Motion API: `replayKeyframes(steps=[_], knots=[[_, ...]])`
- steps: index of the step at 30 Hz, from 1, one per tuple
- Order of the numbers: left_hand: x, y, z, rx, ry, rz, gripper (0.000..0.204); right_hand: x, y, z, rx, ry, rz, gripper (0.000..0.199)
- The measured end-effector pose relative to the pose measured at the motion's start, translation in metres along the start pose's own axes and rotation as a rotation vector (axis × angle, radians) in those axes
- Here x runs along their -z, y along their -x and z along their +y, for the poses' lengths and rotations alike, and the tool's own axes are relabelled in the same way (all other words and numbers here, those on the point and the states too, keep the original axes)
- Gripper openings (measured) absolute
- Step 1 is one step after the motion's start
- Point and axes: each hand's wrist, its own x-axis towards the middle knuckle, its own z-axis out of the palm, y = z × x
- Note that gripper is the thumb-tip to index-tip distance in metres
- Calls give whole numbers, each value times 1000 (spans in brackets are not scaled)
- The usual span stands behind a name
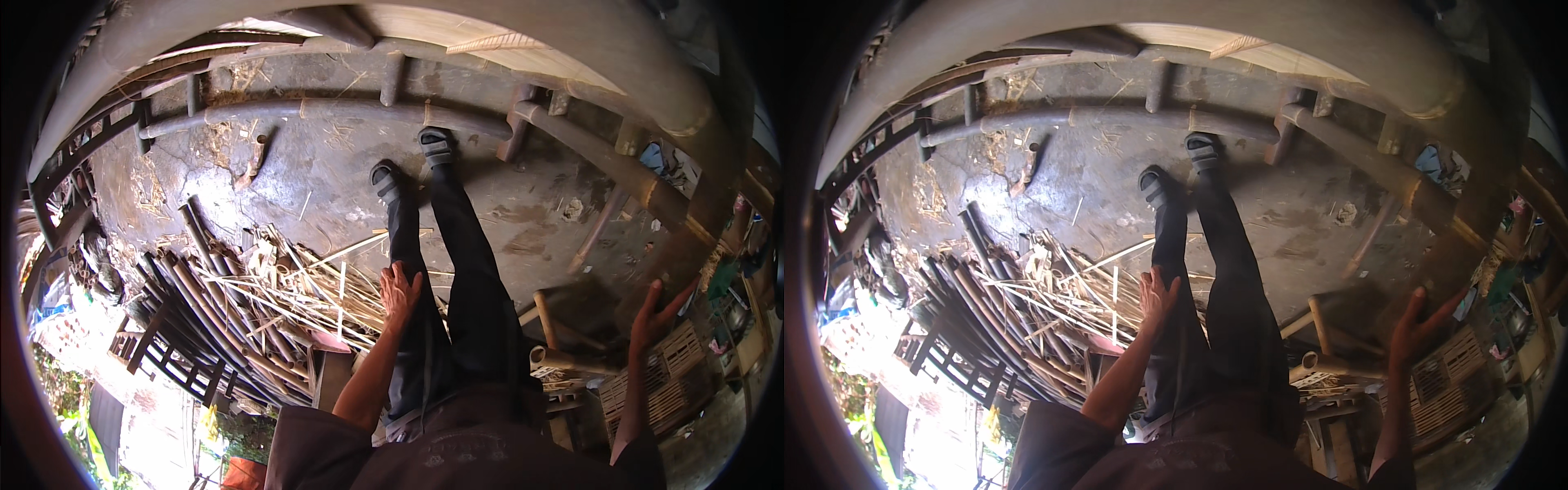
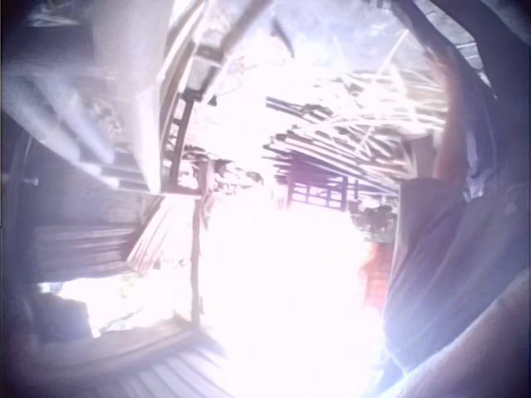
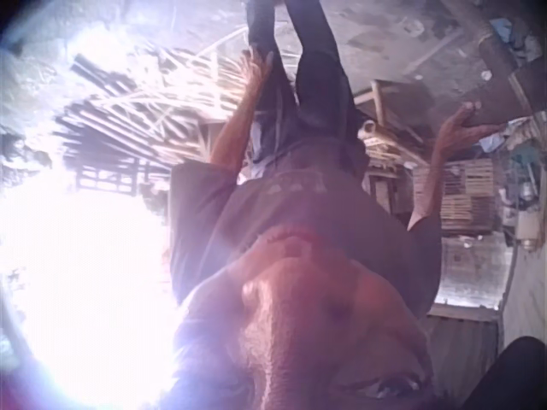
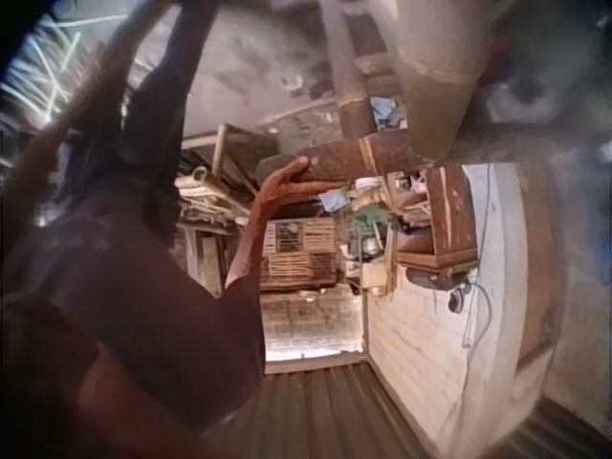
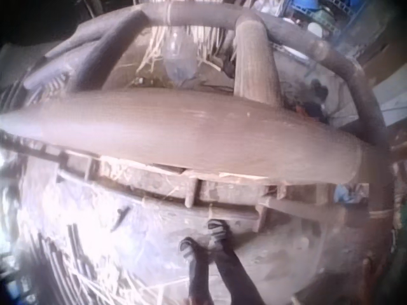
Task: The person uses a power drill to secure bamboo pieces, then switches to a machete to split and shape thin bamboo strips. They repeatedly cut, split, and refine the strips while seated on the floor.
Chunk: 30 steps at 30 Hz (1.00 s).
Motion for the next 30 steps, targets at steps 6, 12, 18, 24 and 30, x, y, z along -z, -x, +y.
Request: replayKeyframes(steps=[6, 12, 18, 24, 30], knots=[[14, -10, -3, 28, -78, -52, 53, -11, 6, 8, -54, -122, -20, 69], [23, -18, -12, 15, -66, -93, 52, -12, 6, 11, -17, -119, -27, 70], [25, -21, -17, -2, -89, -87, 51, -7, 5, -7, -101, -160, -55, 69], [18, -20, -26, -48, -97, 17, 51, -5, 5, -11, -95, -165, -49, 73], [23, -20, -29, -37, -52, -55, 52, -8, 5, 2, -75, -126, -49, 74]])
